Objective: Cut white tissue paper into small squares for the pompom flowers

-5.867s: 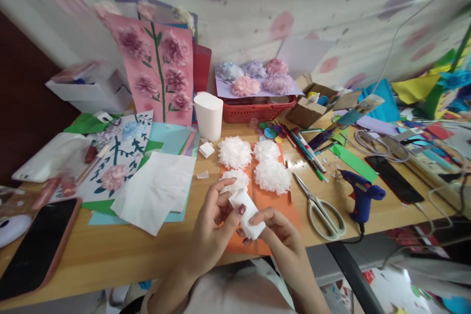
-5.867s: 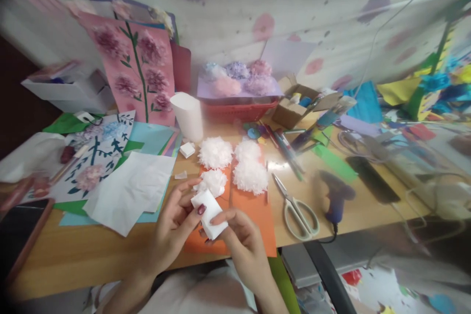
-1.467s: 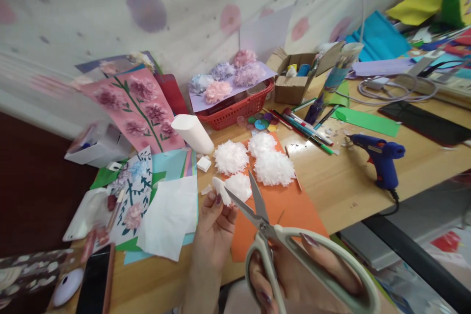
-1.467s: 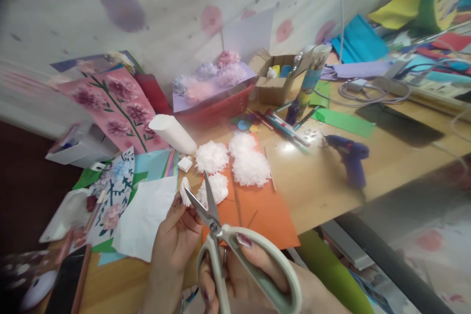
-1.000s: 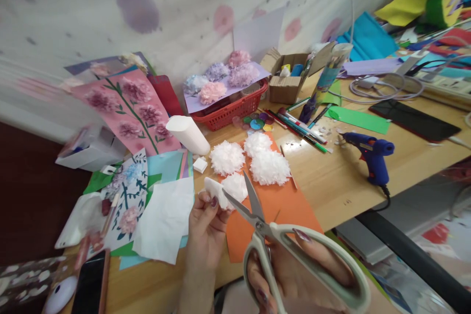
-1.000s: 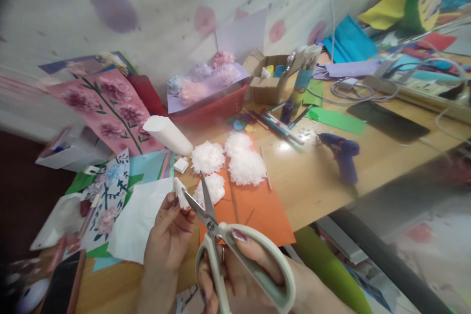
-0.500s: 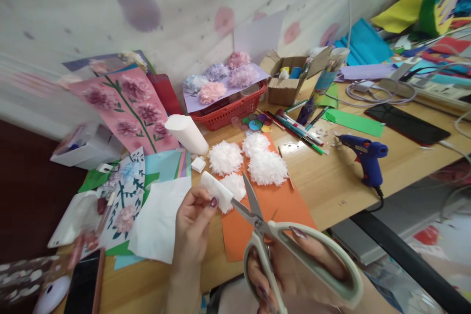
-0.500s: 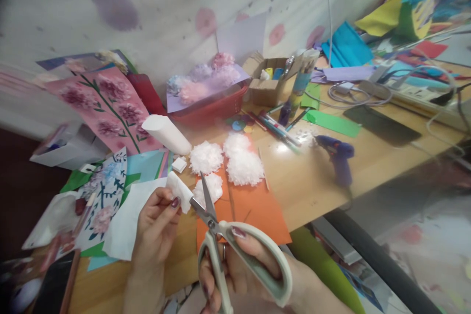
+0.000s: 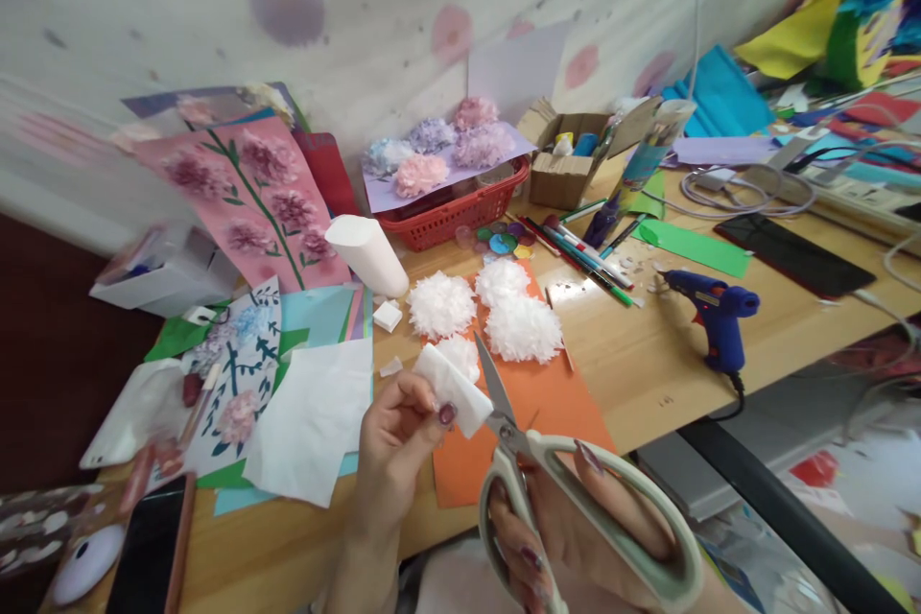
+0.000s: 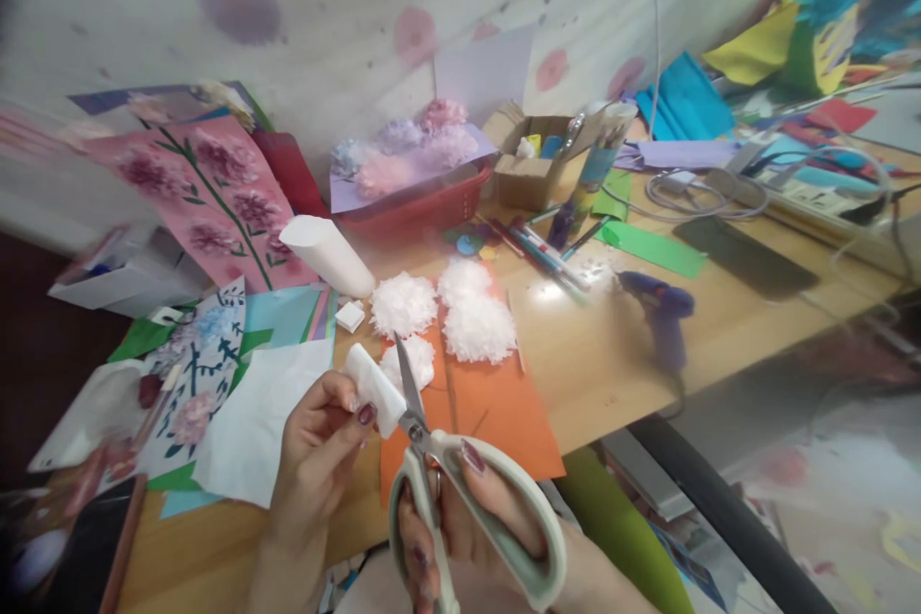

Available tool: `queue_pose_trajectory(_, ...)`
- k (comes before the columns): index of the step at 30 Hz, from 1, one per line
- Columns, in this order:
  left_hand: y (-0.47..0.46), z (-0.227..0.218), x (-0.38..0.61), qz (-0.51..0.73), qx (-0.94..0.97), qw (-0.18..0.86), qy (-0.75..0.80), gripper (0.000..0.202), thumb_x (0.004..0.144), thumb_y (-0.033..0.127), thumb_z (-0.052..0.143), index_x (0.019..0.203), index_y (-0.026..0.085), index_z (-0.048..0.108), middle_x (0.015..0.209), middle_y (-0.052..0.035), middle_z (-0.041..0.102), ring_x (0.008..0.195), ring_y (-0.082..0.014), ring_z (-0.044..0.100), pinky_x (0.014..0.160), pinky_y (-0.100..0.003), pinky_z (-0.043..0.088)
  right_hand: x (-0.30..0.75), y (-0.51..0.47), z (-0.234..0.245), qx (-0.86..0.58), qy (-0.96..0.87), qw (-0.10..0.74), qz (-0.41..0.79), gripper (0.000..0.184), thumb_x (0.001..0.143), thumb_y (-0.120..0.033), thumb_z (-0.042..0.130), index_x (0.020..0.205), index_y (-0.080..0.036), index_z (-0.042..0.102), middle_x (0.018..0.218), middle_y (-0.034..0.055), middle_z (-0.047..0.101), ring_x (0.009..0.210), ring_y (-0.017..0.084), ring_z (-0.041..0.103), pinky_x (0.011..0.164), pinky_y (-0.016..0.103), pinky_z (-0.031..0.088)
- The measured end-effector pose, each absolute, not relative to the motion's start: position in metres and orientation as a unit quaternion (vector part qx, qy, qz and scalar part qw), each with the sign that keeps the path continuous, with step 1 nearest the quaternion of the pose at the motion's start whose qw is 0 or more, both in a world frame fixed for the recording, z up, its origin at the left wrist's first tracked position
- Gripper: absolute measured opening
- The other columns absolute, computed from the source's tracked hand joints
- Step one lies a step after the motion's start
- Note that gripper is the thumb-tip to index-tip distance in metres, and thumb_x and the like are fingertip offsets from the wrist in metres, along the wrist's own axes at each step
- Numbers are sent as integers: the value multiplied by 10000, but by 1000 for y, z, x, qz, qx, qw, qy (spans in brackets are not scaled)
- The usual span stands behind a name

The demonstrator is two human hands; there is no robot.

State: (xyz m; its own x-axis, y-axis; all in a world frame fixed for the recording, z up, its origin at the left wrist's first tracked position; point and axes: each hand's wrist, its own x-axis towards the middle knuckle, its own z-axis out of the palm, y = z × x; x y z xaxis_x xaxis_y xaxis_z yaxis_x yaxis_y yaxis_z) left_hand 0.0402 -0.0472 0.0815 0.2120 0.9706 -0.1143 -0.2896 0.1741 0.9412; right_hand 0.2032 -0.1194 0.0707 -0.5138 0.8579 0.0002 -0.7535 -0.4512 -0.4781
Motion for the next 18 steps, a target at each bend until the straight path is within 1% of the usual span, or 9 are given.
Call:
queue_pose_trajectory(3,-46,79,39,476,433,650,403,276,749,299,854,733,185,603,687,36,561,623,-86,543,578,-167,420,201,-121,69,-141,-210,461,850,669,839,-792,517,690,-144,593,581,-3,540,480,99,542,442,187,419)
queue_pose_trajectory(5,-45,79,39,481,440,645,399,282,757,305,845,725,185,592,678,36,540,611,-87,521,568,-173,414,201,-123,65,-149,-185,442,865,655,834,-773,551,664,-142,584,531,-17,525,428,82,517,416,170,413)
queue_pose_trajectory(8,-42,80,39,490,448,636,393,276,773,290,829,718,189,578,659,45,504,568,-75,459,533,-168,386,202,-127,58,-168,-158,435,870,638,861,-730,556,612,-143,560,462,-32,490,358,56,467,392,146,401)
queue_pose_trajectory(11,-39,82,38,489,455,637,384,280,766,286,832,705,191,576,642,49,486,527,-67,399,493,-168,357,203,-129,54,-212,-178,417,866,661,847,-748,558,578,-144,551,428,-33,468,349,54,473,378,131,390)
queue_pose_trajectory(13,-38,82,37,486,459,637,383,279,762,282,834,700,191,578,641,46,494,519,-67,390,481,-170,346,204,-129,51,-237,-199,413,856,652,839,-749,568,580,-151,550,427,-32,474,337,58,467,355,133,388)
queue_pose_trajectory(16,-36,79,35,482,461,639,385,269,773,277,824,706,190,578,645,40,504,529,-68,406,481,-166,335,205,-127,49,-224,-204,416,857,650,850,-746,548,588,-151,564,417,-28,470,321,67,443,319,141,380)
queue_pose_trajectory(18,-36,78,35,480,461,642,382,273,774,287,823,709,190,576,641,41,496,529,-68,408,474,-162,320,206,-125,51,-195,-184,421,867,635,853,-727,556,625,-136,595,455,-16,497,350,73,461,358,160,437)
